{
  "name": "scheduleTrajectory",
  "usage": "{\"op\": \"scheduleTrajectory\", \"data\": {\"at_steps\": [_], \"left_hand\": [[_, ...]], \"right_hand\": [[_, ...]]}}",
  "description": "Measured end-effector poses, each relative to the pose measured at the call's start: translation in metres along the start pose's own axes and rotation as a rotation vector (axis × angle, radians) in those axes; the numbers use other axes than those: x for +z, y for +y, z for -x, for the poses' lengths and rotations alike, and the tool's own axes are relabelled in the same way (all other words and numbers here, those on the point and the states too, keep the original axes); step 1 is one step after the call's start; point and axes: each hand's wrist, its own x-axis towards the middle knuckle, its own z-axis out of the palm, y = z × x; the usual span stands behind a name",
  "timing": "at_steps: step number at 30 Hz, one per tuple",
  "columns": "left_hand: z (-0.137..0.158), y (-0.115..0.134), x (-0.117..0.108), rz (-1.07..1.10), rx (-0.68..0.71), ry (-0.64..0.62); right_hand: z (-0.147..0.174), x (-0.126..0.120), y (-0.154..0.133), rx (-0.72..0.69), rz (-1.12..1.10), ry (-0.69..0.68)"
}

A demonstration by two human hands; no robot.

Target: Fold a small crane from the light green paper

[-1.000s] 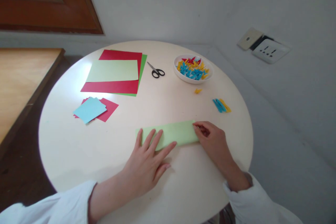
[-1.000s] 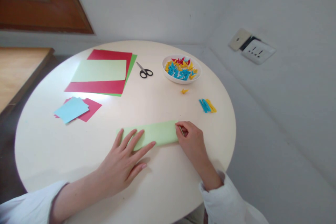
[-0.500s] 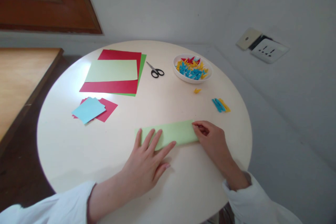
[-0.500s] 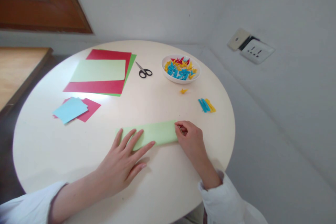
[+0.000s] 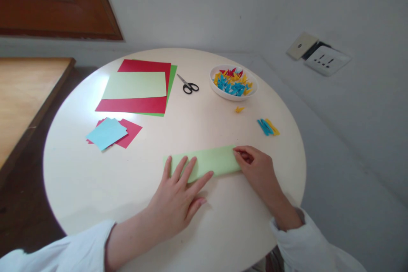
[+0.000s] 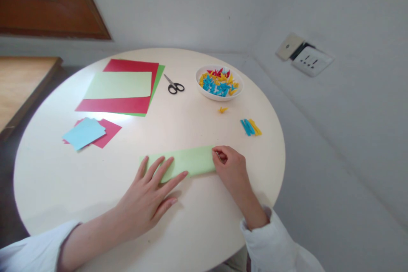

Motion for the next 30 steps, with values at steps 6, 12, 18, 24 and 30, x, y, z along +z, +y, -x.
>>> {"op": "scheduleTrajectory", "data": {"at_steps": [6,12,18,24,30], "left_hand": [[-0.0009,0.0,0.0001,-0.007,0.008,-0.009],[-0.0007,0.0,-0.0003,-0.003,0.0,-0.005],[-0.0004,-0.0002,0.0001,0.001,-0.002,0.005],[-0.0012,-0.0003,-0.0011,0.0,-0.005,0.002],[-0.001,0.0001,-0.0011,0.007,-0.008,-0.011]], "right_hand": [[-0.0006,0.0002,0.0002,-0.001,0.005,0.005],[-0.0008,0.0007,0.0012,-0.01,0.008,0.004],[0.0,0.0001,0.0013,-0.003,0.006,0.001],[-0.0008,0.0004,-0.0003,-0.001,0.009,-0.002],[-0.0004,-0.0004,-0.0006,-0.013,0.018,0.001]]}}
